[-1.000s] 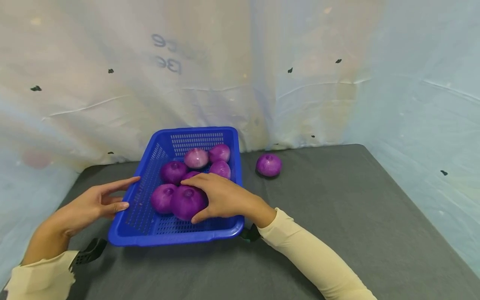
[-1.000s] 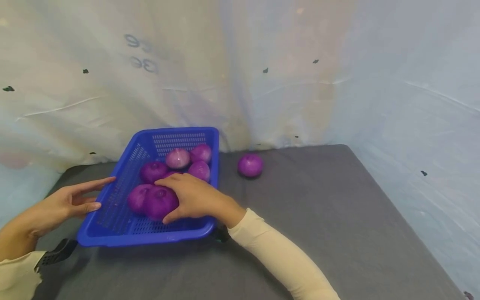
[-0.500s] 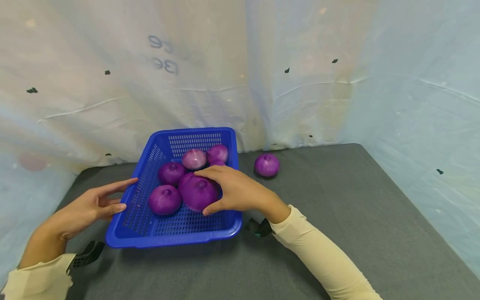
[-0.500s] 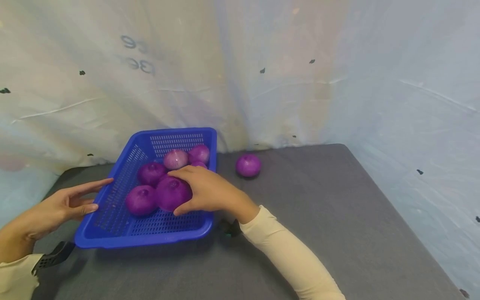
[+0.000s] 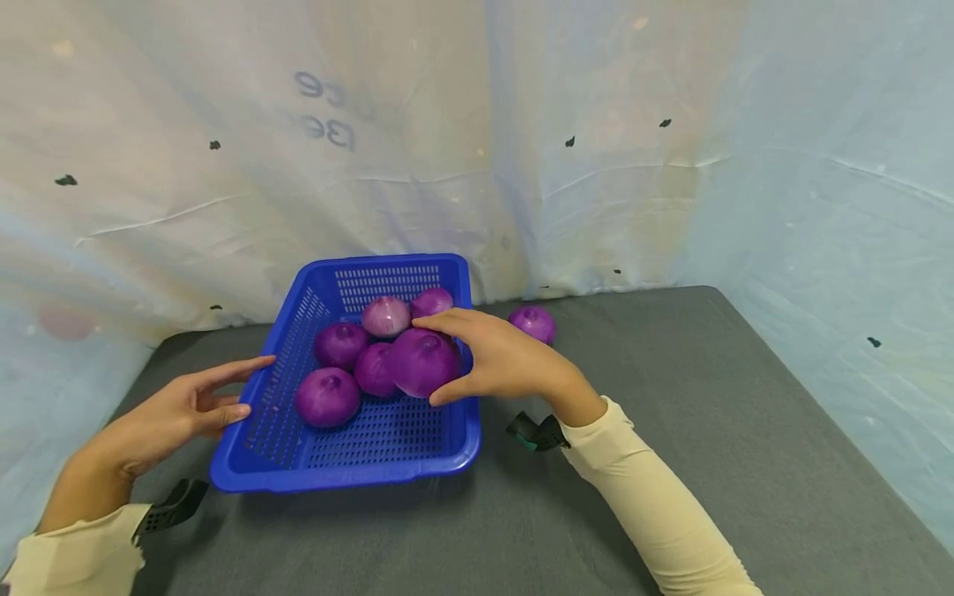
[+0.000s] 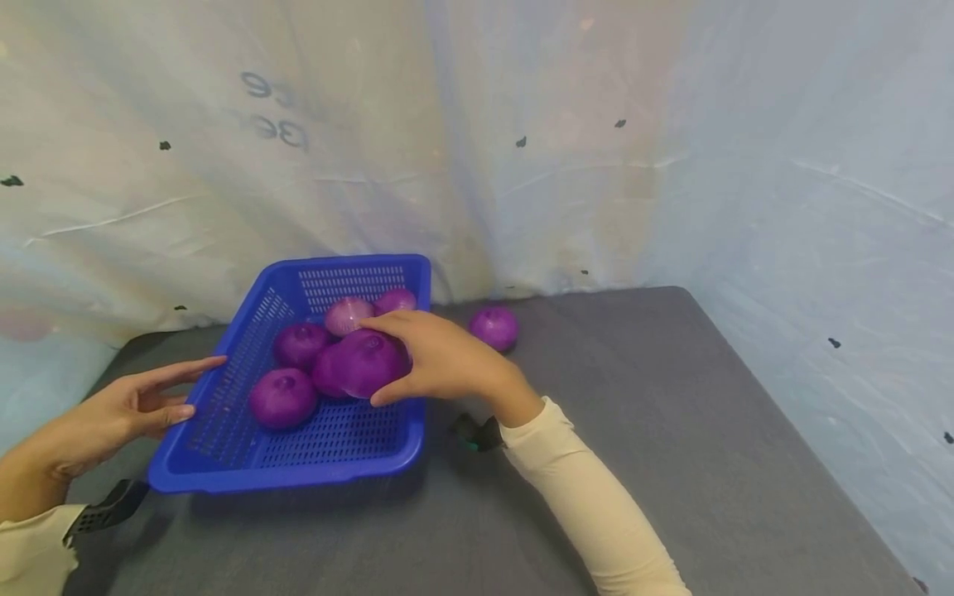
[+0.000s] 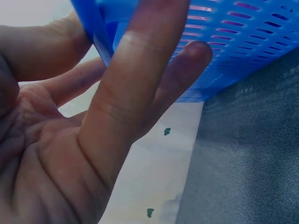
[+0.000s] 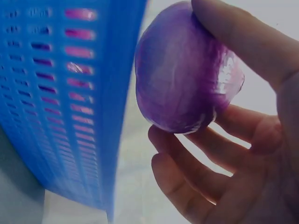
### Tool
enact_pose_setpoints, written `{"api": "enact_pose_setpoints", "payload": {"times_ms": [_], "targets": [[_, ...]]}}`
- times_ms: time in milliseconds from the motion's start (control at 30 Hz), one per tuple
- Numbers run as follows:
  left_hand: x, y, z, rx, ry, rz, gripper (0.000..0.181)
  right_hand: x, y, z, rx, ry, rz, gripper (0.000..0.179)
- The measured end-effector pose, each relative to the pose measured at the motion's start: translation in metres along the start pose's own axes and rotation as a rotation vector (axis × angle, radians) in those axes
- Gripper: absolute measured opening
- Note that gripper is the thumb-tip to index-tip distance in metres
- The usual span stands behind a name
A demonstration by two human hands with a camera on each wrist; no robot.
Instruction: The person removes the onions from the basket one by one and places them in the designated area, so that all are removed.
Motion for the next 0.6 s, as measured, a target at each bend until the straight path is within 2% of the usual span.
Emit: {"api": "enact_pose_setpoints", "payload": {"times_ms": [367, 600], "targets": [[0.002, -0.001, -0.001, 0.023, -0.015, -0.036, 0.064, -0.018, -0.006, 0.021, 0.026, -0.016, 0.005, 0.085], [0.002, 0.000, -0.002, 0.006, -0.019, -0.045, 0.064, -0.043, -0.020, 0.046, 0.040, 0.003, 0.056, 0.085]]}}
Point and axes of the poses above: each hand's wrist, its own y-axis towards the middle knuckle, its own x-axis out of the palm, z = x × y, the point moved 10 cm from there along y, towards the middle knuckle, and after that the axes turned 4 degrees about -y, right-handed, at the moved point
